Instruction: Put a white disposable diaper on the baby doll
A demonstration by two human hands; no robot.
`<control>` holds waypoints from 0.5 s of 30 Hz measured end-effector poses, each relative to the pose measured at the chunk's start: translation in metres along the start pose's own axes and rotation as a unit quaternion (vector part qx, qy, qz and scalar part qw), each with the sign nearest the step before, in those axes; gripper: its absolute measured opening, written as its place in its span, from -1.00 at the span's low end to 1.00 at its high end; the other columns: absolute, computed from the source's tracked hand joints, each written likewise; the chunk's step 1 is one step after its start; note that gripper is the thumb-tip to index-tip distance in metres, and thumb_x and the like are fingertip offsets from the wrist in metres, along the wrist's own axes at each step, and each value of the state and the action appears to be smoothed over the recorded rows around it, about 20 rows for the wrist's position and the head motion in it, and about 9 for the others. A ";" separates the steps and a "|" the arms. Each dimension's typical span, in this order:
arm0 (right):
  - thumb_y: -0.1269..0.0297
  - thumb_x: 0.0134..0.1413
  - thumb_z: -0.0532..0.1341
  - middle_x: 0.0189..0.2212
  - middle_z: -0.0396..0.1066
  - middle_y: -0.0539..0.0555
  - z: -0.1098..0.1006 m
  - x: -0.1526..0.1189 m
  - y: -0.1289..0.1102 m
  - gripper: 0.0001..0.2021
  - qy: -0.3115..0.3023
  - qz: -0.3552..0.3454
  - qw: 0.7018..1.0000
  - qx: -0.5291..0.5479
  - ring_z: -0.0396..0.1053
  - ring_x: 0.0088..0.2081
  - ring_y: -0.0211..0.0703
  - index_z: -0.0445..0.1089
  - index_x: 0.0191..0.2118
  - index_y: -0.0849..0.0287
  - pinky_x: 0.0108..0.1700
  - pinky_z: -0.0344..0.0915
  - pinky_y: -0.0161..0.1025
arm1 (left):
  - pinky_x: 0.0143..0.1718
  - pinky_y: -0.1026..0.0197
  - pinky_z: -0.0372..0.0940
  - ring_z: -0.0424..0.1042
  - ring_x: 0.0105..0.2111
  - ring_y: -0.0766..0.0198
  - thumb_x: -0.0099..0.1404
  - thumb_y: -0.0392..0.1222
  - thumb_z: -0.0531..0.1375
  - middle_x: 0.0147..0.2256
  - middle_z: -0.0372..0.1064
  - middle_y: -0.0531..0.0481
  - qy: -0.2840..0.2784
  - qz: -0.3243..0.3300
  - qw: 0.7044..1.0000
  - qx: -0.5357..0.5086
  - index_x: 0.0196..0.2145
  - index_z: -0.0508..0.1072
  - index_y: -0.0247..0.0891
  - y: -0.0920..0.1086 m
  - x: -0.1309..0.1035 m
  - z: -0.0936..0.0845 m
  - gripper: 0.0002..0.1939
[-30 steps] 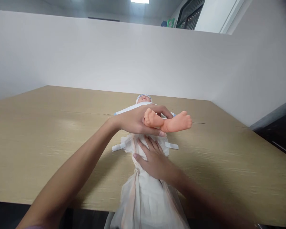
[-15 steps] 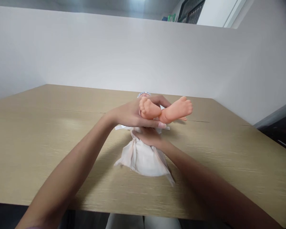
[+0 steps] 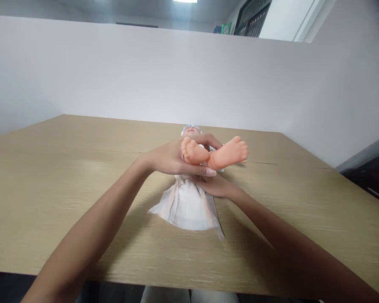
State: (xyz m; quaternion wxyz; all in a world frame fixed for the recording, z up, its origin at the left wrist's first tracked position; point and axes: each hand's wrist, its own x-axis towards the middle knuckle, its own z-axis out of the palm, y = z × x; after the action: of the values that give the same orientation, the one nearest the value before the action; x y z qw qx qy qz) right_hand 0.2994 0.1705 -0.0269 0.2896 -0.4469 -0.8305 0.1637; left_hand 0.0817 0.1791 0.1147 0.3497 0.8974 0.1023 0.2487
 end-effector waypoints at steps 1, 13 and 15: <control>0.01 0.52 0.12 0.23 0.52 0.12 -0.005 -0.010 0.003 -0.63 -0.019 -0.003 1.000 0.004 0.40 0.33 0.13 0.48 0.20 0.04 0.27 0.46 0.04 | 0.03 0.06 0.44 0.55 0.04 0.05 0.29 -0.02 0.48 0.05 0.55 -0.15 -0.002 -0.004 1.000 0.001 0.07 0.53 -0.20 0.000 0.000 0.000 -0.54; 0.04 0.57 -0.03 0.38 0.36 0.27 0.013 0.000 0.066 -0.51 -0.023 0.004 0.998 -0.057 0.20 0.46 0.25 0.37 0.36 0.12 0.47 0.15 0.28 | 0.08 0.04 0.43 0.52 0.09 0.03 0.30 -0.06 0.45 0.08 0.54 -0.14 0.035 0.004 0.999 0.038 0.11 0.53 -0.16 -0.004 0.005 -0.008 -0.53; 0.04 0.56 -0.01 0.39 0.34 0.27 0.015 0.012 0.072 -0.51 -0.019 -0.003 0.999 -0.050 0.20 0.46 0.25 0.36 0.37 0.12 0.46 0.19 0.25 | 0.10 0.02 0.43 0.52 0.11 0.01 0.30 -0.06 0.44 0.09 0.54 -0.15 0.036 0.001 0.999 0.038 0.12 0.53 -0.16 -0.004 0.004 -0.008 -0.53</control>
State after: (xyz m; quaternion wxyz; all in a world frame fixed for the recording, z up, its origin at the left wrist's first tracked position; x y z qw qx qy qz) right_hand 0.3317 0.2199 -0.0726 0.2520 -0.4550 -0.8442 0.1297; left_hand 0.0811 0.1886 0.1189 0.3115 0.9005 0.1237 0.2771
